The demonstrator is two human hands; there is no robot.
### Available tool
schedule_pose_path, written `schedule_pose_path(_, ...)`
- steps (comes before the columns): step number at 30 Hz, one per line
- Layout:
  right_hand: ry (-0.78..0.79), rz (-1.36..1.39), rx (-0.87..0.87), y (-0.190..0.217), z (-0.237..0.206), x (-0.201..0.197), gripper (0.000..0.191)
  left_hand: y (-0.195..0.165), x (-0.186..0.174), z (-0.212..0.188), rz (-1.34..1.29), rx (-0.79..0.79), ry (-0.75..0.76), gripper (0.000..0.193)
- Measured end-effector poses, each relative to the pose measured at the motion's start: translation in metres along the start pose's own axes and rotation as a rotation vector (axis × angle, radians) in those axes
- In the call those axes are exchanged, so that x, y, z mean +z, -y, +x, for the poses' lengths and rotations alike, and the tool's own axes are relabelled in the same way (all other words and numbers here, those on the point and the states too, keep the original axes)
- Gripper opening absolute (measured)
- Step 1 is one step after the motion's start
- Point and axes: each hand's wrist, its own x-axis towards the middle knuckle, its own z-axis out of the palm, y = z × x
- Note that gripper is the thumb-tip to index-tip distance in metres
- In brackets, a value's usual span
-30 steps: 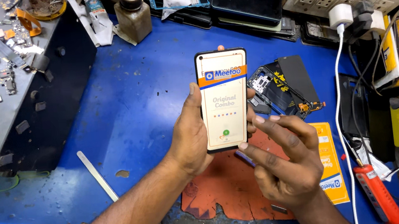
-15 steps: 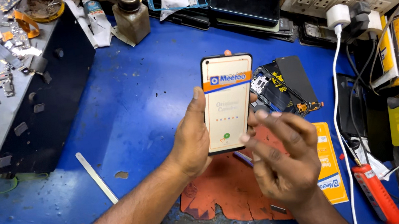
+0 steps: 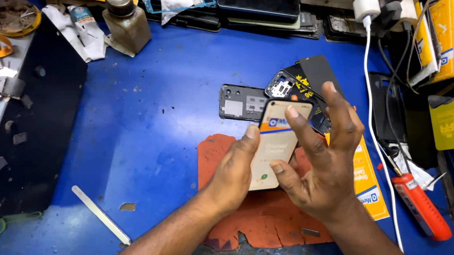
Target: The person holds a replacement phone display still in its branded packaging, peels the protective film off the new screen, and connects its flex cable to the opened phone chassis on the bench. They power the phone on and tap the screen to test the new display, then continue handling the disassembled phone body.
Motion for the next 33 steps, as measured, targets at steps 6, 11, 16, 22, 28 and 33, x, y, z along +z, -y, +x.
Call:
schedule_pose_path(6,0.023,-0.017,-0.007,0.002,0.001,-0.001,0.062,0.004,0.002,0.0,0.06,0.006,0.032,0.074)
schedule_pose_path(11,-0.027,0.009,-0.006,0.001,0.001,-0.003,0.054,-0.001,0.003,-0.001,0.053,-0.077,-0.012,0.072)
schedule_pose_path(16,-0.059,0.024,0.024,0.002,-0.001,-0.004,0.053,-0.006,0.002,-0.001,-0.013,-0.076,-0.04,0.074)
schedule_pose_path(22,-0.076,0.049,0.084,0.003,-0.002,-0.004,0.046,-0.01,0.001,-0.001,-0.16,-0.056,0.009,0.076)
schedule_pose_path(28,-0.065,0.033,0.074,0.003,-0.004,-0.004,0.044,-0.014,-0.002,0.0,-0.286,-0.009,-0.004,0.074)
schedule_pose_path(33,-0.06,0.063,0.062,0.004,-0.003,-0.001,0.041,-0.015,-0.006,-0.001,-0.327,0.072,0.047,0.077)
